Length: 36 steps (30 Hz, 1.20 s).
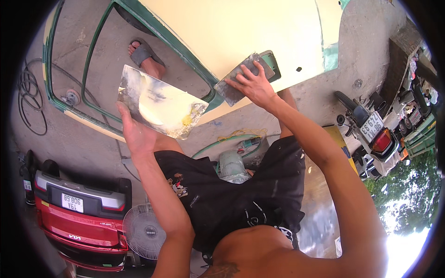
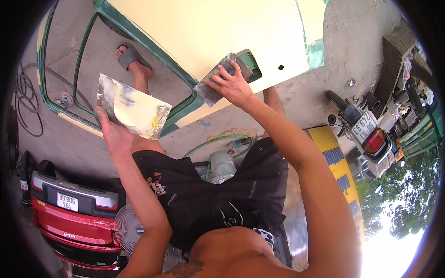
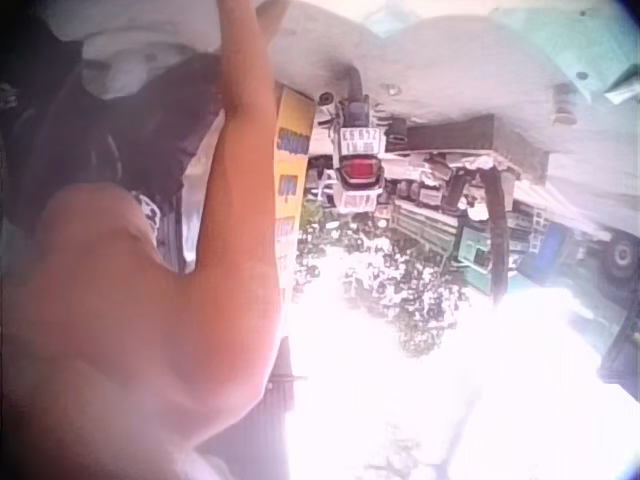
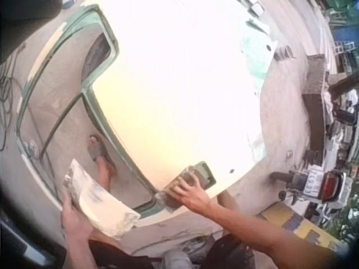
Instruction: The person applies yellow body filler to a vehicle door panel using two metal spreaders, scraping the filler onto the panel and smoothing it across several repair spots.
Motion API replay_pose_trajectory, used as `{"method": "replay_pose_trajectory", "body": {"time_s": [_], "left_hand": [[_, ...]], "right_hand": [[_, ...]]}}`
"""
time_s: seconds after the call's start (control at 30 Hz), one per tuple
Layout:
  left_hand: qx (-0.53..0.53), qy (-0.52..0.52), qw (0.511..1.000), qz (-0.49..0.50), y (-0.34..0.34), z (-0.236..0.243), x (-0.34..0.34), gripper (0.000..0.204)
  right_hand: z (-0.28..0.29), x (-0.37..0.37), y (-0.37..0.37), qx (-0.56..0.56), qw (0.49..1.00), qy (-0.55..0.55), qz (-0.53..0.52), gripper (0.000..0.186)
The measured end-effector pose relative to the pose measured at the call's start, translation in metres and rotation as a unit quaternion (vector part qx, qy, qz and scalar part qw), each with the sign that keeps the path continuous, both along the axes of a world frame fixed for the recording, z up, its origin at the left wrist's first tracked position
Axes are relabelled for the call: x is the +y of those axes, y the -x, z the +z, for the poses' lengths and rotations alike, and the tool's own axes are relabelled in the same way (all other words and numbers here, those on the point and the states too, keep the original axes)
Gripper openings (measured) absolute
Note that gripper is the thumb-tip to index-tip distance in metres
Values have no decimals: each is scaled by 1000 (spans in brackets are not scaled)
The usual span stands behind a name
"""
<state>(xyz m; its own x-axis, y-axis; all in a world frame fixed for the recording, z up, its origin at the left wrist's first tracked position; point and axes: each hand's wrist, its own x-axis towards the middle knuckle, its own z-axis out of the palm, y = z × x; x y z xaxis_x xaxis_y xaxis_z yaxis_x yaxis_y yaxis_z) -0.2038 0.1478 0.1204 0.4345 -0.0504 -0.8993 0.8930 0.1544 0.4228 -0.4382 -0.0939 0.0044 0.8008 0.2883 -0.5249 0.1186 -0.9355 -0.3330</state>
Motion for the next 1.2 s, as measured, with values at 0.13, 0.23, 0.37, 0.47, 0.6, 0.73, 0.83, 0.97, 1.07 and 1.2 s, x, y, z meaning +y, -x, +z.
{"method": "replay_pose_trajectory", "body": {"time_s": [0.13, 0.23, 0.37, 0.47, 0.6, 0.73, 0.83, 0.97, 1.07, 1.2], "left_hand": [[-6, -10, 1000, -23, 10, -1, -29, 64], [-33, -4, 999, -31, 5, 2, -41, 64], [-42, -10, 998, -39, 3, 25, -85, 67], [-67, 7, 997, -43, 2, 20, -88, 67], [-76, 53, 994, -49, 1, 1, -76, 67], [-64, -13, 998, -20, -1, 4, -71, 70], [-65, -5, 997, -31, 1, 11, -89, 68], [-75, 26, 996, -40, -1, 27, -133, 65], [-37, 93, 995, -14, 21, 27, -194, 60], [11, 226, 972, -62, 51, 26, -250, 59]], "right_hand": [[17, -20, 33, 61, 997, 44, 24, 57], [44, -53, -22, 25, 997, 71, -33, 54], [34, -157, -112, -124, 948, 179, -234, 41], [28, -228, -174, -204, 875, 173, -402, 57], [14, -271, -230, -178, 850, 198, -455, 51], [14, -292, -243, -131, 846, 152, -494, 50], [11, -332, -213, -166, 836, 130, -507, 39], [79, -288, -155, -168, 702, -269, -638, 33], [150, -214, -103, -255, 529, -349, -730, 37], [186, -168, -53, -315, 417, -366, -770, 51]]}}
